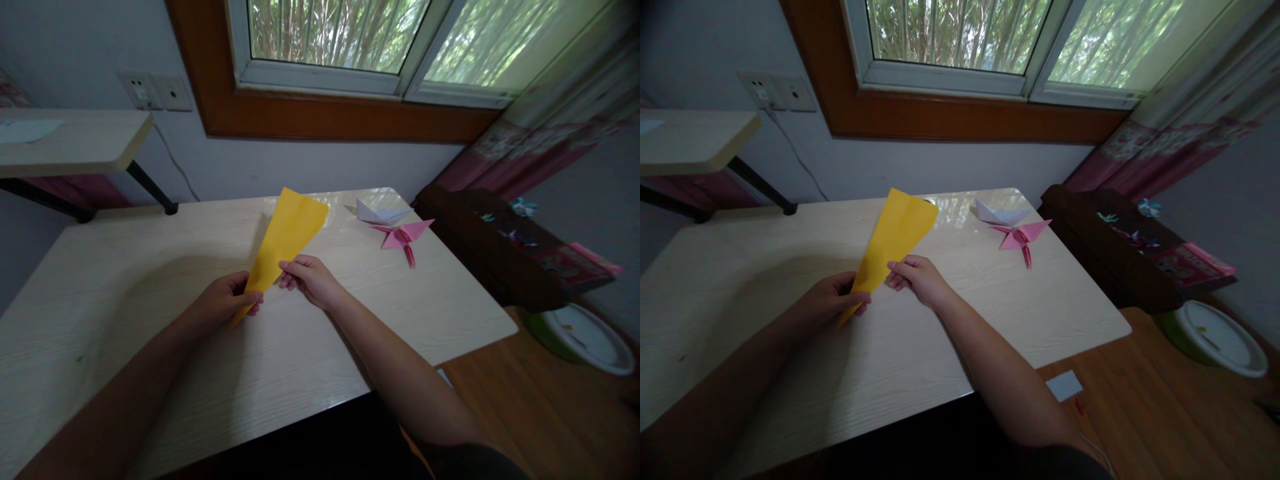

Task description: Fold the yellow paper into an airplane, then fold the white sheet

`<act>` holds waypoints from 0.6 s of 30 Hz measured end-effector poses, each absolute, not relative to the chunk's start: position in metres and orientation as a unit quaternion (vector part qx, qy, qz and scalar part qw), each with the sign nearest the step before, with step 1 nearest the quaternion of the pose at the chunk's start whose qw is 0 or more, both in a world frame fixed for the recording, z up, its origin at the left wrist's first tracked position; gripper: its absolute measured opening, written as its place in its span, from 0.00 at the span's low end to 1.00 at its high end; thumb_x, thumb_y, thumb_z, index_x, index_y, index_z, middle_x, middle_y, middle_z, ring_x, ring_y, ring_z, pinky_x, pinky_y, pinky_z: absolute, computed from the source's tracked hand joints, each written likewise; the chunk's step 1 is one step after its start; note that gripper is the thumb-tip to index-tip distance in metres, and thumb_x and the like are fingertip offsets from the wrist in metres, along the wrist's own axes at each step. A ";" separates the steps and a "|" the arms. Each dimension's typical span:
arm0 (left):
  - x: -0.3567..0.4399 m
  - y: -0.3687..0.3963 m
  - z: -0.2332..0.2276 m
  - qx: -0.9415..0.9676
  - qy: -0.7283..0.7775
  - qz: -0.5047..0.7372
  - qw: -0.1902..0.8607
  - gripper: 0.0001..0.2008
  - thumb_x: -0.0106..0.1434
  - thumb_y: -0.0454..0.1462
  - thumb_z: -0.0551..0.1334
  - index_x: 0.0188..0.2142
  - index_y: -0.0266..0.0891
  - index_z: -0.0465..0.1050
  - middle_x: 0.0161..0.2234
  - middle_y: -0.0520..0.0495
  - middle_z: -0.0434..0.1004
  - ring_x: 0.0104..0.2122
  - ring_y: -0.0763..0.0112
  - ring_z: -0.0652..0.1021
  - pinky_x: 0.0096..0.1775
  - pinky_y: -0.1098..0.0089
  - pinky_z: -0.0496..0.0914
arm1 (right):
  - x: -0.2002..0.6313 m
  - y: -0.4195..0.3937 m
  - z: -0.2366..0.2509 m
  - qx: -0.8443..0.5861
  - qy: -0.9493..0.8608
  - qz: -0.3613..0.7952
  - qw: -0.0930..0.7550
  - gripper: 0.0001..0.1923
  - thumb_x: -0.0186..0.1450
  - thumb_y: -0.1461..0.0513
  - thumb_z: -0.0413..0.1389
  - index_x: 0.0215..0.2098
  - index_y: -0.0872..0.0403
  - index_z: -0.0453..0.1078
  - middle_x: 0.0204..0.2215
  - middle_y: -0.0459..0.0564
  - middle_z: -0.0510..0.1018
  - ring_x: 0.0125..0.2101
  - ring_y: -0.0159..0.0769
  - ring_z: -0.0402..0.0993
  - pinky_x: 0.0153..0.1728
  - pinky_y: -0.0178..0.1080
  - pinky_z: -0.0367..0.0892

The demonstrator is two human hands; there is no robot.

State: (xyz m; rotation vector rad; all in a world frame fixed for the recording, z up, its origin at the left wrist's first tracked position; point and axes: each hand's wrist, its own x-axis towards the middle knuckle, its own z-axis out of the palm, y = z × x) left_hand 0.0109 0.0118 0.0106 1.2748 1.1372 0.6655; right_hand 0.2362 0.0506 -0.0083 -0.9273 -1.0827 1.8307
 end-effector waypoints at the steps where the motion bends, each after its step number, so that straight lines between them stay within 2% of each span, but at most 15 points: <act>1: 0.009 0.013 0.012 0.561 0.501 0.281 0.597 0.14 0.55 0.46 0.72 0.36 0.41 0.77 0.29 0.48 0.79 0.27 0.65 0.79 0.31 0.68 0.74 | 0.238 0.052 -0.007 -0.371 -0.420 0.718 0.414 0.20 0.57 0.49 0.69 0.29 0.57 0.73 0.23 0.48 0.78 0.22 0.27 0.71 0.24 0.31 0.65; 6: -0.004 0.021 0.012 0.581 0.546 0.255 0.546 0.15 0.57 0.47 0.69 0.38 0.40 0.76 0.28 0.51 0.78 0.27 0.68 0.78 0.31 0.70 0.72 | 0.251 0.061 0.000 -0.389 -0.346 0.667 0.534 0.19 0.53 0.51 0.71 0.27 0.56 0.73 0.23 0.45 0.77 0.22 0.26 0.70 0.23 0.30 0.63; 10: -0.007 0.025 0.013 0.583 0.572 0.254 0.519 0.15 0.57 0.47 0.69 0.39 0.40 0.76 0.28 0.51 0.78 0.28 0.67 0.79 0.32 0.70 0.73 | 0.264 0.070 0.001 -0.391 -0.301 0.616 0.614 0.15 0.54 0.54 0.71 0.27 0.54 0.73 0.23 0.44 0.76 0.24 0.25 0.70 0.24 0.28 0.65; 18: -0.008 0.025 0.011 0.575 0.565 0.267 0.528 0.17 0.56 0.47 0.70 0.41 0.40 0.77 0.30 0.51 0.79 0.29 0.67 0.79 0.33 0.68 0.74 | 0.277 0.079 -0.004 -0.389 -0.267 0.568 0.675 0.10 0.57 0.57 0.69 0.31 0.54 0.75 0.27 0.44 0.77 0.26 0.25 0.72 0.26 0.27 0.68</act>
